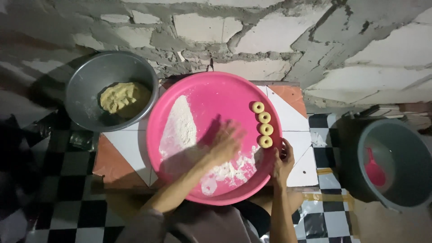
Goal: The person is taking pieces of dough from a bowl, rolling them into balls, and then shaping them into small ring-shaped donuts on a pink tray.
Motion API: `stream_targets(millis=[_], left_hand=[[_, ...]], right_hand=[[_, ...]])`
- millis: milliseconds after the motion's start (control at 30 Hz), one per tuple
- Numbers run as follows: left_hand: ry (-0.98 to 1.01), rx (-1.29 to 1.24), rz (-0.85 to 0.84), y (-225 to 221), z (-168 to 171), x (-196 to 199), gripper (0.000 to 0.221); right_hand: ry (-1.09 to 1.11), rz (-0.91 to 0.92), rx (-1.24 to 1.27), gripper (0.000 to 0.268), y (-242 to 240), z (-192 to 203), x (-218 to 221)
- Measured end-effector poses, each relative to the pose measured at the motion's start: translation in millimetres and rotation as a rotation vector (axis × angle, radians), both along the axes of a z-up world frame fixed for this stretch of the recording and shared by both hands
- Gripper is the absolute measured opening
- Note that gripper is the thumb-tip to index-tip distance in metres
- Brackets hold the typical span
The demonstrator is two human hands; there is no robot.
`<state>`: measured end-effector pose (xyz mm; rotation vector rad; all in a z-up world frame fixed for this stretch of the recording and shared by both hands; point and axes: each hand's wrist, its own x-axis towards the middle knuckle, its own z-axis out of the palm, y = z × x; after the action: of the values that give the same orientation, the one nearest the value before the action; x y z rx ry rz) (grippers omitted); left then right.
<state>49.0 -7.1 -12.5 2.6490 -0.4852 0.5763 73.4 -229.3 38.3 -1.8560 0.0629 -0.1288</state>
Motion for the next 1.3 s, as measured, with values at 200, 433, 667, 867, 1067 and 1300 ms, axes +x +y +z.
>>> stream_targets(millis=[200, 433, 667, 867, 1067, 1300], left_hand=[[-0.072, 0.187, 0.616, 20, 1, -34, 0.064], [-0.044, -0.055, 0.013, -3, 1, -6, 0.075], [-0.187, 0.051, 0.398, 53, -56, -12, 0.039], [0.066, 0.118, -0.073, -13, 16, -20, 0.063], [-0.199, 0.128, 0.437, 32, -32, 9, 0.057], [-0.083, -0.200, -0.056, 3, 18, -30, 0.059]], right_hand=[[0.004, 0.034, 0.030, 0.051, 1, 2, 1], [-0.069, 0.010, 0.021, 0.056, -1, -11, 4], [-0.046, 0.020, 0.086, 0.058, -3, -4, 6], [-0.038, 0.000, 0.081, 0.056, 0, -5, 4], [-0.019, -0.005, 0.100, 0.054, 3, 6, 2], [-0.008, -0.015, 0.072, 0.055, 4, 6, 0]])
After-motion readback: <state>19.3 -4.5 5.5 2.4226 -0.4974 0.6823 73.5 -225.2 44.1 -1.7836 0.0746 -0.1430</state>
